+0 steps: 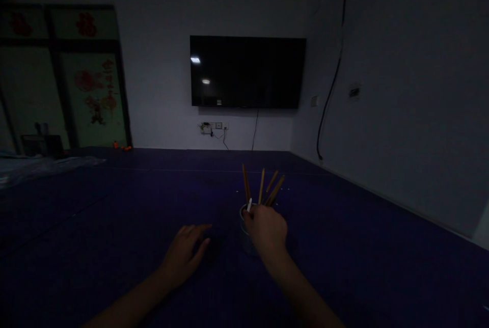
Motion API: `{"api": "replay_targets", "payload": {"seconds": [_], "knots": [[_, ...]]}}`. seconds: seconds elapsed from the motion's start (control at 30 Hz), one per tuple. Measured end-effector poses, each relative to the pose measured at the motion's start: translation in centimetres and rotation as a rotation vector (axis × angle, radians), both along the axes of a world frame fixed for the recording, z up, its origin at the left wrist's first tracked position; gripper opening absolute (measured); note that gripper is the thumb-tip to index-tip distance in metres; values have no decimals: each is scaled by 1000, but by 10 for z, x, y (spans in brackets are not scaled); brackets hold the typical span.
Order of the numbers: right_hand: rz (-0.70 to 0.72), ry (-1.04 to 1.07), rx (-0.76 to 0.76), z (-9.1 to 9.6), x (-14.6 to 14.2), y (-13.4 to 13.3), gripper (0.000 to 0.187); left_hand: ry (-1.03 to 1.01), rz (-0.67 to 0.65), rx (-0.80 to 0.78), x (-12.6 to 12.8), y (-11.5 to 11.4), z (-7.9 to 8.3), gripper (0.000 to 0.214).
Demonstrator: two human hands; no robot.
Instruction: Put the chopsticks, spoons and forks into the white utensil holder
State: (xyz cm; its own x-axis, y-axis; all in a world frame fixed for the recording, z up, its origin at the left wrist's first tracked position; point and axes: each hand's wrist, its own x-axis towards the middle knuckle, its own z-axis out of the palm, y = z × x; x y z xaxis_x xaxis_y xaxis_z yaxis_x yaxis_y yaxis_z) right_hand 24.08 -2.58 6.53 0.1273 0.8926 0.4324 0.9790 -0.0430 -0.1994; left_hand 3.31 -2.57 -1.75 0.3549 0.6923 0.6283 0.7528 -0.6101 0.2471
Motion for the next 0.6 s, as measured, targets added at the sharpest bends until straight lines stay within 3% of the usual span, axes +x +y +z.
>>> {"api": "replay_targets", "payload": {"seconds": [0.2,0.4,0.6], "knots": [[-11,20,-126,9,0,4,26,-1,6,56,-1,3,-5,32],[-47,82,-237,22,-1,6,23,-5,3,15,0,7,-6,32],[-93,91,-196,18,-1,17,21,-12,5,8,2,7,-6,32]]}}
